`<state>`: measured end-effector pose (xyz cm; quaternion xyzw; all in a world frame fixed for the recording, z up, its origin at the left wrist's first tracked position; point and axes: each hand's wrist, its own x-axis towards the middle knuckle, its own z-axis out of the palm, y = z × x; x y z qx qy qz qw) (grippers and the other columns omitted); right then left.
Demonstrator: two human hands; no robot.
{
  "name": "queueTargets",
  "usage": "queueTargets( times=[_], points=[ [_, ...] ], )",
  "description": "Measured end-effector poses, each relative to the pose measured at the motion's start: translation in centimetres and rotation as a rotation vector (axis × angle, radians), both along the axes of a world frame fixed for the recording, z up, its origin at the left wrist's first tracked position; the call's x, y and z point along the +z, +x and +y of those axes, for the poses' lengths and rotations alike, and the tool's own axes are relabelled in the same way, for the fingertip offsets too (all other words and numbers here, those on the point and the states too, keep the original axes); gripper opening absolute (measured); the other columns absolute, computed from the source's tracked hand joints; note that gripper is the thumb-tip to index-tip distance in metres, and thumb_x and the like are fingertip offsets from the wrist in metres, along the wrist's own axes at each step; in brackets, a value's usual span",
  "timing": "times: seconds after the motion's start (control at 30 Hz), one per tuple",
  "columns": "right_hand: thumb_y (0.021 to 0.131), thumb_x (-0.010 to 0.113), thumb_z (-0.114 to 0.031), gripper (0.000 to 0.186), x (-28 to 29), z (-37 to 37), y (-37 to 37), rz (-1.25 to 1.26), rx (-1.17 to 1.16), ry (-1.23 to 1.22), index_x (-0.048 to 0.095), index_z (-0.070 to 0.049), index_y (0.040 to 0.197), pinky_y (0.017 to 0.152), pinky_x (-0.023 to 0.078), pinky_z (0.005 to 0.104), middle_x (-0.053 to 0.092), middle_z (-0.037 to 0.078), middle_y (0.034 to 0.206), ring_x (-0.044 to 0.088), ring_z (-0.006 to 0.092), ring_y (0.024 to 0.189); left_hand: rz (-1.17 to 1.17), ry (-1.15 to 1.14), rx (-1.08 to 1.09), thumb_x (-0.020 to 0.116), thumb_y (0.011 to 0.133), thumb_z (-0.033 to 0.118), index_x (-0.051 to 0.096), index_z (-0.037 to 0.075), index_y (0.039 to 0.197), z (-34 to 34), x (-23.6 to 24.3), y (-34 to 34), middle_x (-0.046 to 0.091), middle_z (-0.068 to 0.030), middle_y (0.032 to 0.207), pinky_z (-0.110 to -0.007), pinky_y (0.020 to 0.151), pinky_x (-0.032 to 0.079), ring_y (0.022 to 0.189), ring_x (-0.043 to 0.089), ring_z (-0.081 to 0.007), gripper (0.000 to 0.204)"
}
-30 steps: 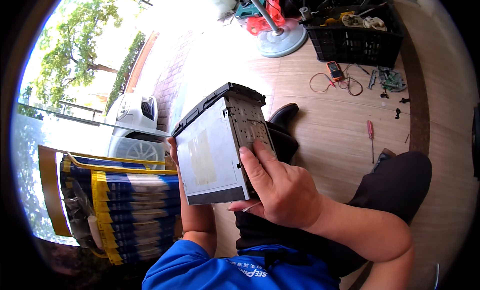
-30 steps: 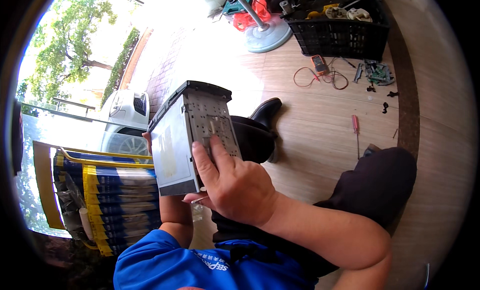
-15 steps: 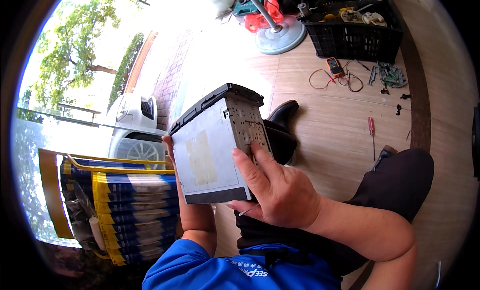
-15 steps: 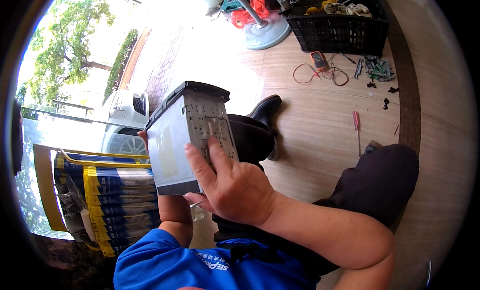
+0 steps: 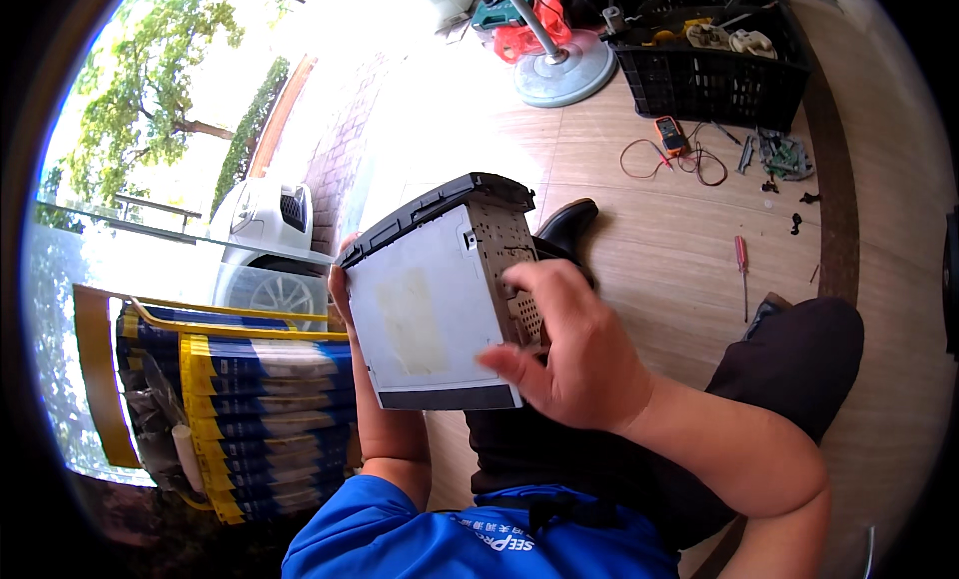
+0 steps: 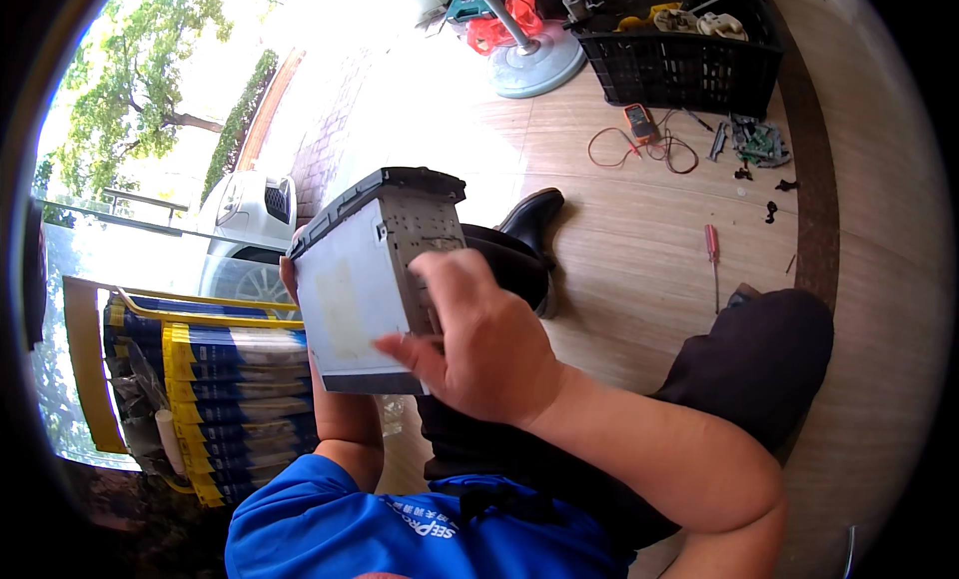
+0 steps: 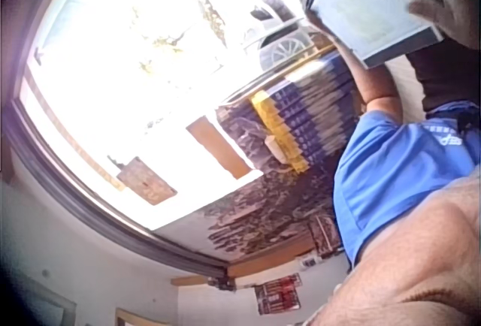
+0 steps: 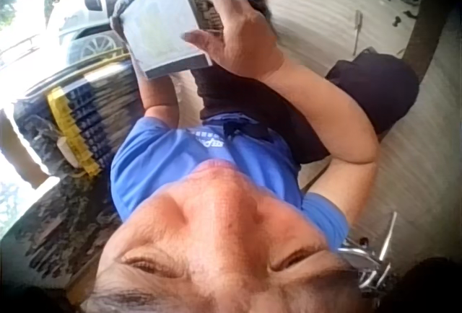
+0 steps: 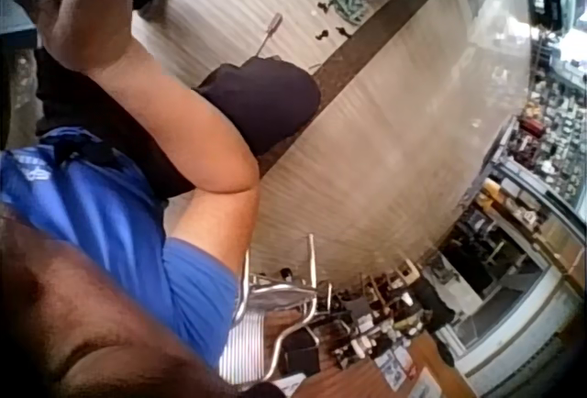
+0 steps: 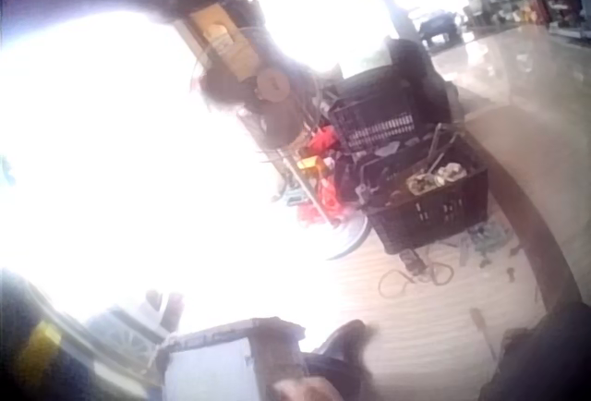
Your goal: The person disassembles a car stereo unit, removing screws with a screwdriver and prying off the metal casing to reveal the internal circuit boards.
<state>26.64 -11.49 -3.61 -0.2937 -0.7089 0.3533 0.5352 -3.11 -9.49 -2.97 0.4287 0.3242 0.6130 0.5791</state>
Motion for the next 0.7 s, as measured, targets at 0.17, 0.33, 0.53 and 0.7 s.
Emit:
queueTargets(
  times=[0.17,0.33,0.53,0.7],
  points=[
    [0.088,0.067,-0.041,0.063,-0.3,1.6,-0.2,0.018,-0.118,-0.249,0.051,0.012,0.116,0.079,0.053,0.0450,0.057,0.031,0.104,0.062,0.0438,0.091,-0.003,0.091,0.022,0.054,0.089,0.052,0.058,0.009,0.119,0.7,-0.8,0.3,0.059,-0.0113,0.118,-0.052,0.105,0.042,0.123,0.050,-0.0309,0.052],
    [0.092,0.051,-0.058,0.071,0.6,3.6,1.3,-0.051,0.140,-0.583,0.057,0.010,0.111,0.078,0.052,0.0443,0.068,0.028,0.086,0.067,0.0428,0.087,0.138,0.222,0.030,0.054,0.089,0.045,0.063,0.006,0.110,1.5,-0.5,1.2,0.062,-0.0118,0.110,-0.053,0.111,0.034,0.123,0.050,-0.0335,0.046],
    [0.093,0.050,-0.051,0.065,-0.1,4.1,1.8,-0.008,0.135,-0.684,0.057,0.012,0.111,0.084,0.050,0.0446,0.067,0.030,0.089,0.066,0.0430,0.092,0.172,0.195,0.132,0.051,0.089,0.042,0.063,0.005,0.107,1.9,-0.4,2.4,0.063,-0.0131,0.106,-0.053,0.111,0.033,0.122,0.050,-0.0345,0.043],
    [0.093,0.049,-0.053,0.067,-1.0,4.5,1.6,0.014,0.127,-0.703,0.058,0.012,0.109,0.089,0.049,0.0428,0.066,0.032,0.096,0.064,0.0432,0.098,0.237,0.196,0.112,0.049,0.090,0.041,0.063,0.004,0.105,2.4,0.2,2.8,0.064,-0.0148,0.108,-0.053,0.110,0.035,0.123,0.051,-0.0350,0.043]
  ],
)
